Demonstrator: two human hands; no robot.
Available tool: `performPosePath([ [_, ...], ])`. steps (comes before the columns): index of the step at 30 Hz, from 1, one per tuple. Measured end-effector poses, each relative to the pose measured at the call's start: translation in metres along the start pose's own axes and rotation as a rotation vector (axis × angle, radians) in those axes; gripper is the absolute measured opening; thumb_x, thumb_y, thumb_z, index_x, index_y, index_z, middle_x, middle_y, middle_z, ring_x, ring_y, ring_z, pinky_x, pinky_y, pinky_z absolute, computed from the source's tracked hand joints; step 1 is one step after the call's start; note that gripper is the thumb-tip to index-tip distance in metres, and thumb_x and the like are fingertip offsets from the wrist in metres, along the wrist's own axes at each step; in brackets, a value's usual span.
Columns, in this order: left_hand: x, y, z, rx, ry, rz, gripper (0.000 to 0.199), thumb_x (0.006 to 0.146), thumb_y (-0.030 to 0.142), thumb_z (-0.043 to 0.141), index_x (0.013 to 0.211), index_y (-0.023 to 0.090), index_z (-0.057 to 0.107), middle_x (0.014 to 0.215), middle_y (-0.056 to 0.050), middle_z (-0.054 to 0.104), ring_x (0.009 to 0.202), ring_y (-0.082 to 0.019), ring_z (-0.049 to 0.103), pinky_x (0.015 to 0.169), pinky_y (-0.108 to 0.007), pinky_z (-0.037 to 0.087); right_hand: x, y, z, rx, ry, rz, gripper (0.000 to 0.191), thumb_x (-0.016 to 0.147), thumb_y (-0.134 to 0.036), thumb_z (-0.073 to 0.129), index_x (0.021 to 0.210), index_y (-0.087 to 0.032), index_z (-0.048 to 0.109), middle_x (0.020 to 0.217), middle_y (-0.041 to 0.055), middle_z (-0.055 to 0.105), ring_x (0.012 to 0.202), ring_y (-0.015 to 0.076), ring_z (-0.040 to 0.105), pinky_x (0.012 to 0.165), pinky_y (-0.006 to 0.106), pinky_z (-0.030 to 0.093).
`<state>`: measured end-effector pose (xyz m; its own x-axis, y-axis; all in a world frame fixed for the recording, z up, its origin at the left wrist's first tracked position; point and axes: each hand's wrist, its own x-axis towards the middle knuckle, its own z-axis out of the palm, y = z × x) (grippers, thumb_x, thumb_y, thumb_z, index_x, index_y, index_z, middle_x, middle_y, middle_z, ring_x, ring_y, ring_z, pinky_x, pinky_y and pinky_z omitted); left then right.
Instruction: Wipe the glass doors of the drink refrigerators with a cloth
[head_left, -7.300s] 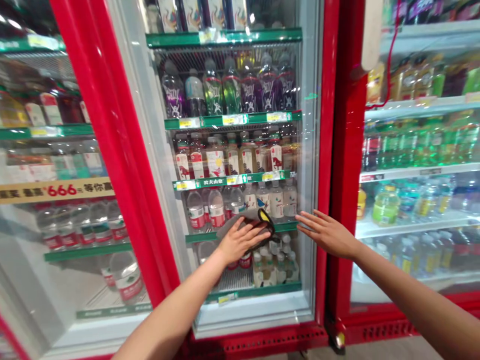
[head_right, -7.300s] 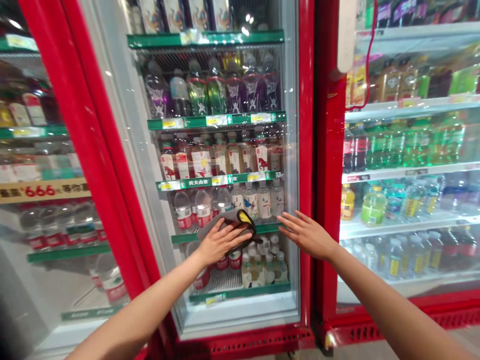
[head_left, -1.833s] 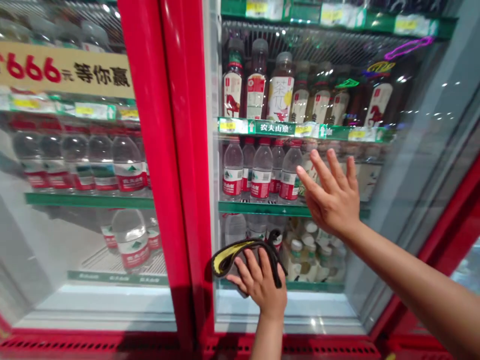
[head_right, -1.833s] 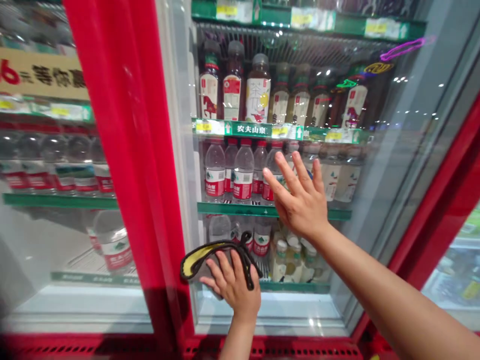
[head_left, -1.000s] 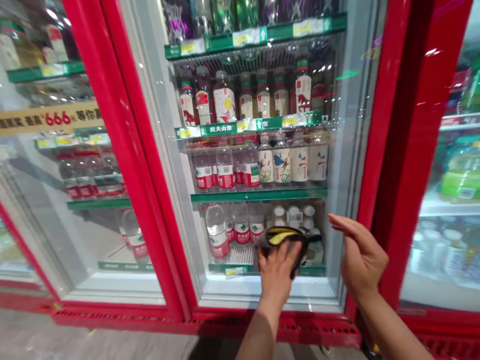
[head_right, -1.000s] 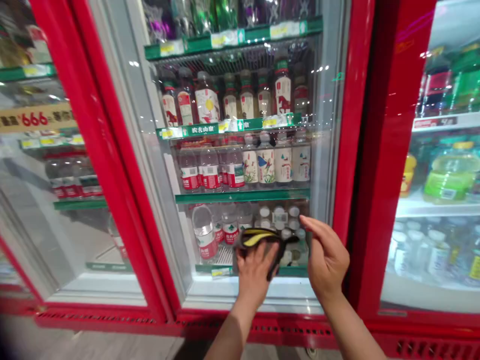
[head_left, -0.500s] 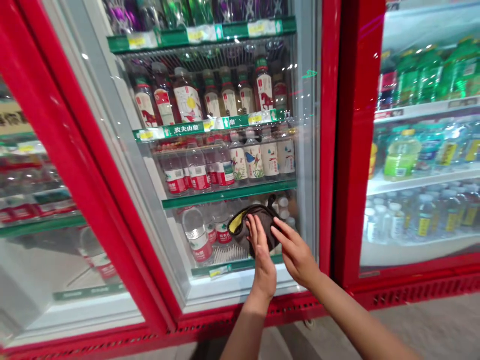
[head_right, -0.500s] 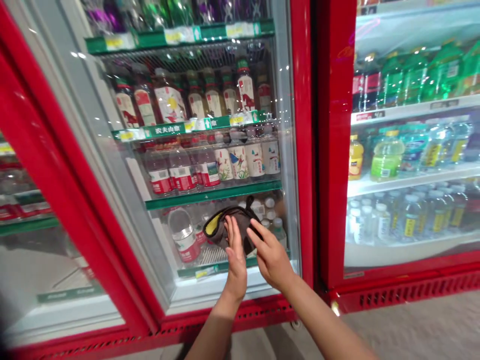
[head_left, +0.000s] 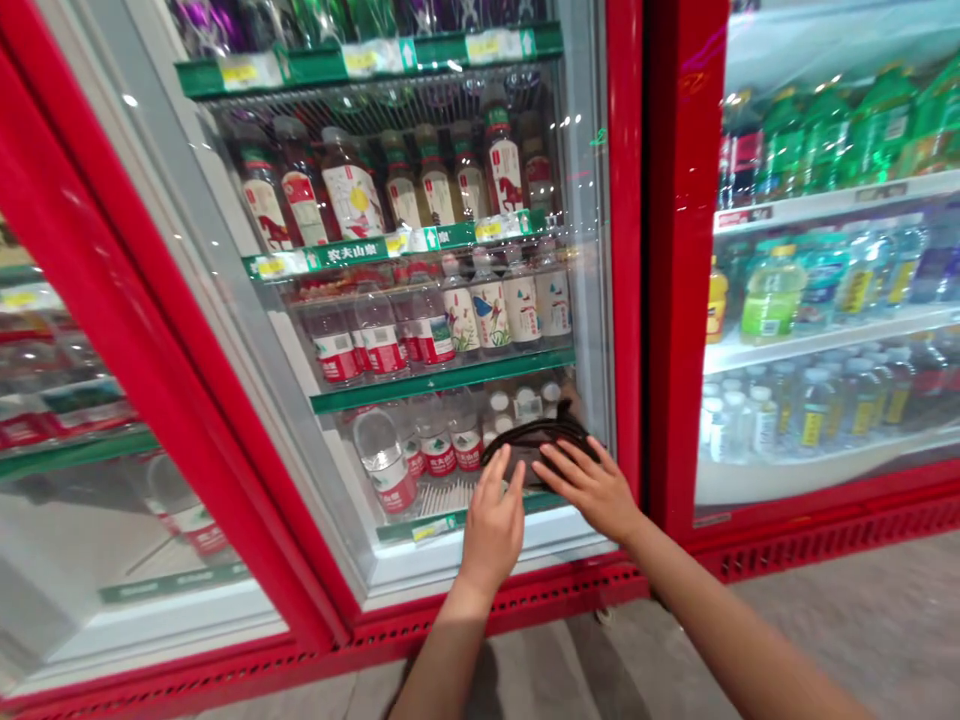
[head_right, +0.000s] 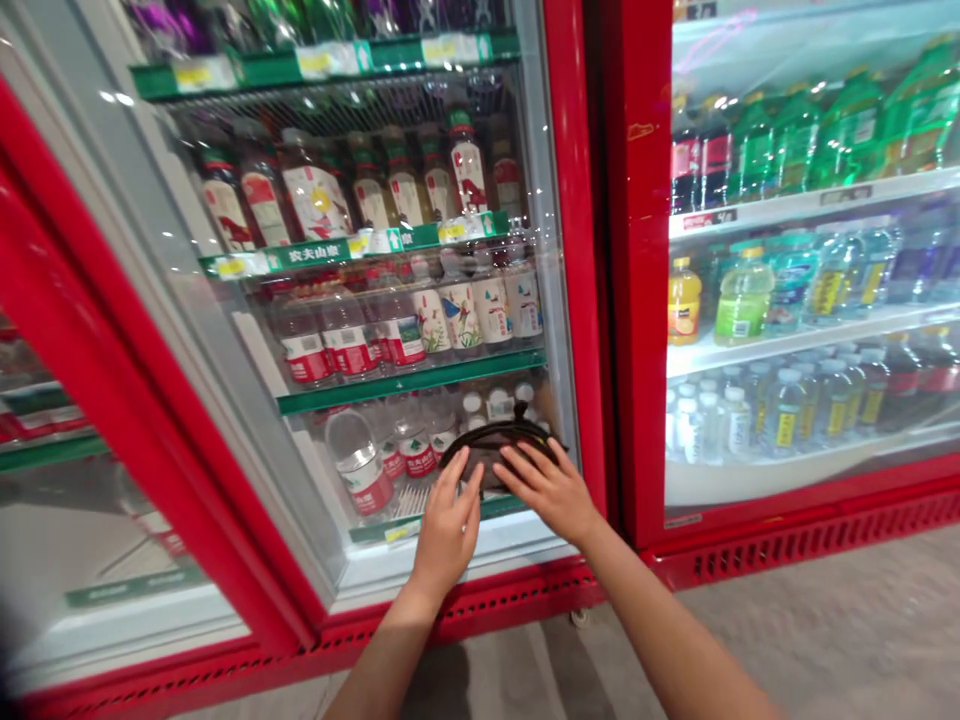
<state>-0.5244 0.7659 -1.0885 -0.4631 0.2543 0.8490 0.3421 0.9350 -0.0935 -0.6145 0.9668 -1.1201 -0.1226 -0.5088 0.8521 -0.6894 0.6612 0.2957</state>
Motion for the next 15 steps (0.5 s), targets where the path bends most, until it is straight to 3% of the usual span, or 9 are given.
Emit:
performPosePath([
  [2,0.004,0.006,0.003,0.002,-0.01,0.013,0.059,0.095,0.008,0.046,0.151,0.026,0.043,0.159,-0.012,0.042,0.15,-0.025,0.036,0.116,-0.047,0.042,-0.001,0.027,-0.013,-0.039,0.029,0.099,0.052,0.095,-0.015,0.054,0.143,-0.035,0.054,0.153,0.002,0.052,0.147,0.0211,0.039,0.127,0.052,0.01],
  [4,0.007,0.007,0.003,0.061,0.042,-0.061,0.063,0.094,0.009,0.049,0.154,0.027,0.04,0.161,-0.011,0.039,0.152,-0.027,0.03,0.12,-0.053,0.035,0.013,0.038,-0.02,-0.038,0.073,0.203,0.049,0.094,-0.019,0.056,0.141,-0.03,0.056,0.158,0.0089,0.045,0.15,0.0269,0.033,0.124,0.059,0.012],
  [6,0.008,0.005,0.003,0.128,0.077,-0.126,0.068,0.094,0.01,0.051,0.157,0.028,0.033,0.164,-0.011,0.034,0.153,-0.029,0.027,0.122,-0.055,0.03,0.028,0.033,-0.017,-0.005,0.086,0.264,0.044,0.093,-0.031,0.061,0.136,-0.023,0.06,0.158,0.0154,0.042,0.151,0.0326,0.03,0.123,0.064,0.013],
  [8,0.006,0.003,0.005,0.18,0.067,-0.148,0.073,0.094,0.011,0.051,0.16,0.027,0.025,0.166,-0.012,0.028,0.155,-0.029,0.023,0.124,-0.057,0.025,0.03,0.017,-0.005,0.024,0.085,0.26,0.038,0.092,-0.039,0.064,0.125,-0.02,0.066,0.152,0.0161,0.05,0.148,0.0332,0.035,0.123,0.064,0.011],
  [12,-0.006,0.004,0.018,0.221,-0.044,-0.101,0.078,0.093,0.018,0.056,0.161,0.026,0.018,0.168,-0.01,0.02,0.157,-0.029,0.011,0.127,-0.058,0.011,-0.028,0.001,0.022,0.047,0.082,0.046,0.014,0.094,-0.022,0.061,0.103,-0.026,0.071,0.135,0.0042,0.067,0.136,0.0221,0.049,0.126,0.057,0.007],
  [15,-0.016,0.009,0.033,0.22,-0.142,-0.034,0.081,0.091,0.033,0.065,0.16,0.032,0.023,0.169,-0.007,0.013,0.157,-0.031,0.002,0.126,-0.059,0.005,-0.073,0.025,0.018,0.059,0.018,-0.12,0.018,0.095,-0.017,0.057,0.101,-0.026,0.071,0.131,-0.0006,0.069,0.129,0.0171,0.054,0.127,0.052,0.011],
])
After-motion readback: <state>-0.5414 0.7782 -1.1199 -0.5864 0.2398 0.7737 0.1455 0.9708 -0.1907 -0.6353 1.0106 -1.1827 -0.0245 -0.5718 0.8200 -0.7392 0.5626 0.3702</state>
